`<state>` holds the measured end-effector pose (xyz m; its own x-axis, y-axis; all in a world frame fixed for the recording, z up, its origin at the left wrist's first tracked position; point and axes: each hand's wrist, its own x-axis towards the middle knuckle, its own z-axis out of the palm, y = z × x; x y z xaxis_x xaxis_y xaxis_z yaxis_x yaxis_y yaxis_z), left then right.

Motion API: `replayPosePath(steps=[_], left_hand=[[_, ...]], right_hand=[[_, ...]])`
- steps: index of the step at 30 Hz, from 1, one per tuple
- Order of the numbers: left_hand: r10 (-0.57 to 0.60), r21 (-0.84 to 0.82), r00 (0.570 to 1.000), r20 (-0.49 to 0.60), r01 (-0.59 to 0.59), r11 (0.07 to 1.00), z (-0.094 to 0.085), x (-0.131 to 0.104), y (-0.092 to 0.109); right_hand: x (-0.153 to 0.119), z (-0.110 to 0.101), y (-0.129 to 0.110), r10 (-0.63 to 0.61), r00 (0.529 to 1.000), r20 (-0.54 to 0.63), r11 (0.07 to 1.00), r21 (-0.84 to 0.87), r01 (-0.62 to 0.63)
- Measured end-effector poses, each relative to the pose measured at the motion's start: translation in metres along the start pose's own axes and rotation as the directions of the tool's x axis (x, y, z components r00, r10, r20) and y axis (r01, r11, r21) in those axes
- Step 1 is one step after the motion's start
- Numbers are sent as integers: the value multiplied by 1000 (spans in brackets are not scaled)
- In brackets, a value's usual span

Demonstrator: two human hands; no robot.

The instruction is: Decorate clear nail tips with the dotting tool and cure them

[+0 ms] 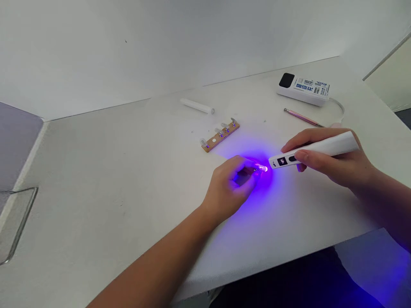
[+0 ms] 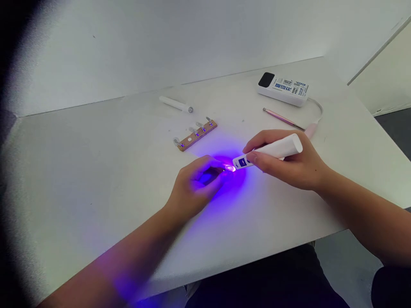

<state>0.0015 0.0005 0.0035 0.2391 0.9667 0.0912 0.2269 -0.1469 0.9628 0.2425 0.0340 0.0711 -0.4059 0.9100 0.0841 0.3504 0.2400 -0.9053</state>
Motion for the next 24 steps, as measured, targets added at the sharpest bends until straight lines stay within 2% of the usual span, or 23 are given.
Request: replayPosePath(steps=[24], left_hand=[[25, -4, 999, -33, -25, 1000, 2, 0, -1]], right_hand=[[0, -1, 3, -23, 1000, -2, 1000, -19, 23]])
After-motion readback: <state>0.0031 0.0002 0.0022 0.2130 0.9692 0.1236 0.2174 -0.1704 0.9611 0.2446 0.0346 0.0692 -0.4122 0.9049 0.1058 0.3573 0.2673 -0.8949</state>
